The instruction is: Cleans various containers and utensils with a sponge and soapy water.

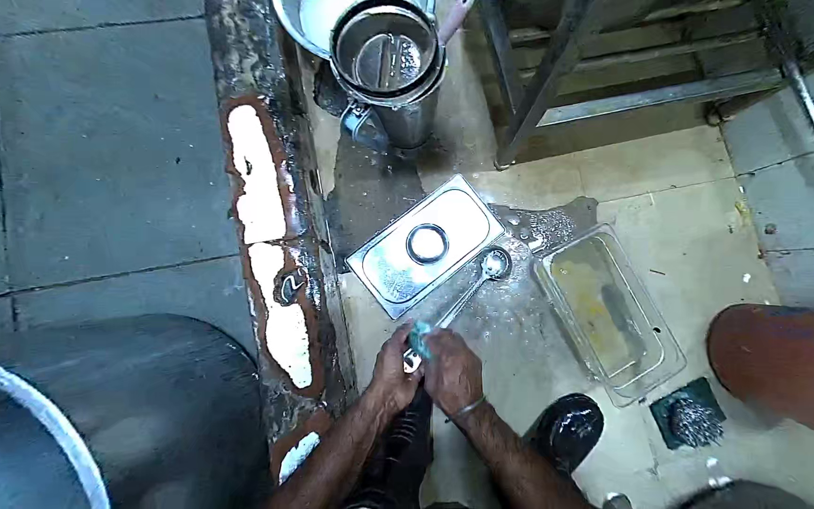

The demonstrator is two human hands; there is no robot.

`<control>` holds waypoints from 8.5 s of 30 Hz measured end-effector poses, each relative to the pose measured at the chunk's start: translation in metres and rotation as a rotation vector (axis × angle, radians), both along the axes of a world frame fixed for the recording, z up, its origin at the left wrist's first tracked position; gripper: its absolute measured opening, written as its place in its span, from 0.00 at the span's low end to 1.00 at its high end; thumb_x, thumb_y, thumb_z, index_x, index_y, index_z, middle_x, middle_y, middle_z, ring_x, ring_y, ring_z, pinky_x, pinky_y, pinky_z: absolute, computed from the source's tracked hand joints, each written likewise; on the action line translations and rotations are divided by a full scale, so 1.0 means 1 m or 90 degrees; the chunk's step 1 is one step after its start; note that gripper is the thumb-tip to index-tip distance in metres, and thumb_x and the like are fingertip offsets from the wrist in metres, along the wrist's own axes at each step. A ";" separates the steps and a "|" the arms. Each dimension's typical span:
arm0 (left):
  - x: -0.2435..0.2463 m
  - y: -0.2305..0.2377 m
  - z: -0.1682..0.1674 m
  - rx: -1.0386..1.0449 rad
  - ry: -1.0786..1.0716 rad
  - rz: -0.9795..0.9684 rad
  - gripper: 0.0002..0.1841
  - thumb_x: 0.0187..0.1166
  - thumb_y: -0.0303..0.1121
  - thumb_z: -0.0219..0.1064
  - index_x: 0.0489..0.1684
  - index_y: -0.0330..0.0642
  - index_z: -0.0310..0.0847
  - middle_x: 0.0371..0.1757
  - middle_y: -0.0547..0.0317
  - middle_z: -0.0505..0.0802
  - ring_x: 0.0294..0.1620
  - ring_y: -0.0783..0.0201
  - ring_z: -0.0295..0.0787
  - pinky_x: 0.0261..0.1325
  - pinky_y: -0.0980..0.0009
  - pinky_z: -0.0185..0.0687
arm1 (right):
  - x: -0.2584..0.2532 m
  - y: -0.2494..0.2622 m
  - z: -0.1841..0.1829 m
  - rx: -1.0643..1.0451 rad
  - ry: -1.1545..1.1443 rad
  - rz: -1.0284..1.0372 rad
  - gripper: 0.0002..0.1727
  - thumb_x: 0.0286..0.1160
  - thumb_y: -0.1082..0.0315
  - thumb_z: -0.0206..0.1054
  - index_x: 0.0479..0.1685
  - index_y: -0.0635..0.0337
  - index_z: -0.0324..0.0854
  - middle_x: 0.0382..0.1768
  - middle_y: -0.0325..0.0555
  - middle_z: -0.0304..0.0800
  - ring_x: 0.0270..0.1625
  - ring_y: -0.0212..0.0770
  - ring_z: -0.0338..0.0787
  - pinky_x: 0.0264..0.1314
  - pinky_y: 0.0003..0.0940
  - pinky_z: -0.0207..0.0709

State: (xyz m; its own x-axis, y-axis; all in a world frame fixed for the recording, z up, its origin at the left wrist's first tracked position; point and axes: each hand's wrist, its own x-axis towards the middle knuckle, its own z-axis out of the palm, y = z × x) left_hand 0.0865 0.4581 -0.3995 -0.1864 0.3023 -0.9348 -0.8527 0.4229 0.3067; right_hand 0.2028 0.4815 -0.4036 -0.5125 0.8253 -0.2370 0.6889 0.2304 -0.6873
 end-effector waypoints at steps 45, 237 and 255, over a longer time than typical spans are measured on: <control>-0.008 -0.018 0.004 0.064 -0.016 -0.297 0.14 0.93 0.29 0.51 0.57 0.30 0.81 0.20 0.57 0.85 0.07 0.77 0.65 0.09 0.83 0.60 | 0.052 0.109 -0.080 0.116 -0.117 0.046 0.25 0.88 0.59 0.58 0.83 0.38 0.76 0.95 0.54 0.51 0.96 0.66 0.48 0.90 0.71 0.51; 0.048 0.126 -0.014 0.120 0.416 -0.798 0.17 0.92 0.37 0.56 0.66 0.32 0.72 0.42 0.39 0.89 0.38 0.47 0.91 0.47 0.47 0.88 | 0.108 0.153 0.004 -0.323 -0.272 0.153 0.33 0.83 0.37 0.61 0.60 0.61 0.87 0.58 0.61 0.90 0.64 0.61 0.89 0.66 0.67 0.78; 0.085 0.153 -0.014 0.107 0.490 -0.980 0.19 0.92 0.41 0.53 0.62 0.32 0.77 0.49 0.33 0.91 0.54 0.38 0.91 0.58 0.39 0.84 | 0.236 0.107 -0.001 -0.218 -0.562 0.131 0.29 0.71 0.57 0.71 0.71 0.62 0.81 0.72 0.61 0.84 0.76 0.62 0.81 0.81 0.63 0.67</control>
State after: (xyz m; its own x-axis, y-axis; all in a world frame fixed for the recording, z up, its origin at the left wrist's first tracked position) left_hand 0.1719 0.6107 -0.4136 -0.0090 0.6943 -0.7196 0.6222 0.5673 0.5395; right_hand 0.4391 0.5887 -0.4048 -0.1620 0.5542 -0.8164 0.9576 0.2880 0.0056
